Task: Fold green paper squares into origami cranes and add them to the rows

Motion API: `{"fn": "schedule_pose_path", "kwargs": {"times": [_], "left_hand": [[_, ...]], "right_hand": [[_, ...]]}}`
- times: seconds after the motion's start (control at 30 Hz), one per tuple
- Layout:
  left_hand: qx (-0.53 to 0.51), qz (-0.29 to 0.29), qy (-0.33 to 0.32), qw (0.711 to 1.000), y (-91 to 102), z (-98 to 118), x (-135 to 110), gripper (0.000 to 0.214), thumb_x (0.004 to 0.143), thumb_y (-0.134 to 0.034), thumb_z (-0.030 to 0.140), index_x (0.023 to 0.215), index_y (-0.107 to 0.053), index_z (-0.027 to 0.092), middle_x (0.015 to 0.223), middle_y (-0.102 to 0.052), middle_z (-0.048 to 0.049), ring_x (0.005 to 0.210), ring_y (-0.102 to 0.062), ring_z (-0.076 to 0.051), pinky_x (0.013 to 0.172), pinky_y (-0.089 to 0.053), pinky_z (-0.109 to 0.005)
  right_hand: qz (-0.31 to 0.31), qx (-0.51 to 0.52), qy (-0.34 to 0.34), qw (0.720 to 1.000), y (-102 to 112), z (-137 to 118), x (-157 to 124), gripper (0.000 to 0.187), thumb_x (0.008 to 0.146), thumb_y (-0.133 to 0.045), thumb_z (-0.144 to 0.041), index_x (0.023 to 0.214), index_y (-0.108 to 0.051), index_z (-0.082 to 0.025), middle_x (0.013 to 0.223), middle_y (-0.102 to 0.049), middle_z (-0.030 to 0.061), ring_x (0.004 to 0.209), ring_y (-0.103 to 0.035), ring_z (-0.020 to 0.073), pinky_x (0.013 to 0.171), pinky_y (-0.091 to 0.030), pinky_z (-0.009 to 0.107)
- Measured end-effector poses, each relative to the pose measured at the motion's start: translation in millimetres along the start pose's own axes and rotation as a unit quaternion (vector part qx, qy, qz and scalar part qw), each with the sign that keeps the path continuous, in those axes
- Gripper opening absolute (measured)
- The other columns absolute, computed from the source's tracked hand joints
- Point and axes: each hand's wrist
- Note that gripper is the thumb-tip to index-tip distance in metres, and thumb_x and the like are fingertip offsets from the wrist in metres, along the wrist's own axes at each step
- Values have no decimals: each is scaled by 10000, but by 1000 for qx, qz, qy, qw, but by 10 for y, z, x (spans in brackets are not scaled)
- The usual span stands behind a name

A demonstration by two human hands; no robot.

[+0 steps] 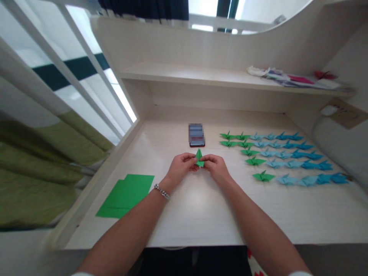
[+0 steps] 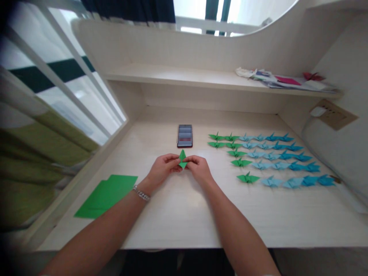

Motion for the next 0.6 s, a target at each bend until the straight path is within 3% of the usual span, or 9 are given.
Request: {"fn": "schedule_pose_path", "kwargs": {"times": [0.13, 0.43, 0.6], "left_hand": [[31, 1, -14, 999, 8, -23, 12, 326, 624, -764, 250, 891, -646, 105, 738, -698, -73, 615, -649, -158, 619, -545, -301], [76, 7, -27, 997, -7, -30, 4, 286, 634, -746, 207, 884, -645, 115, 735, -705, -70, 642, -660, -164, 620, -533, -287], [90, 22, -64, 994, -17, -33, 8, 286, 637, -740, 201, 882, -618, 118, 671, -683, -36, 596, -633, -139, 606, -514, -264]], "right_hand": [[15, 22, -22, 999, -15, 19, -4, 183, 659, -645, -324, 715, -680, -154, 693, -678, 46, 645, -623, 182, 640, -518, 322], [58, -60, 15, 996, 1, 132, 40, 295, 534, -760, -306, 717, -563, -186, 625, -623, -6, 560, -583, 147, 557, -493, 279], [69, 18, -23, 997, -21, 59, 4, 399, 496, -784, -258, 805, -540, -188, 620, -630, -21, 555, -606, 150, 568, -504, 287]]}}
Point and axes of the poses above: each hand's wrist, its own x-axis towards the middle knuckle, its own y-axis out of the back of the hand, z = x × y
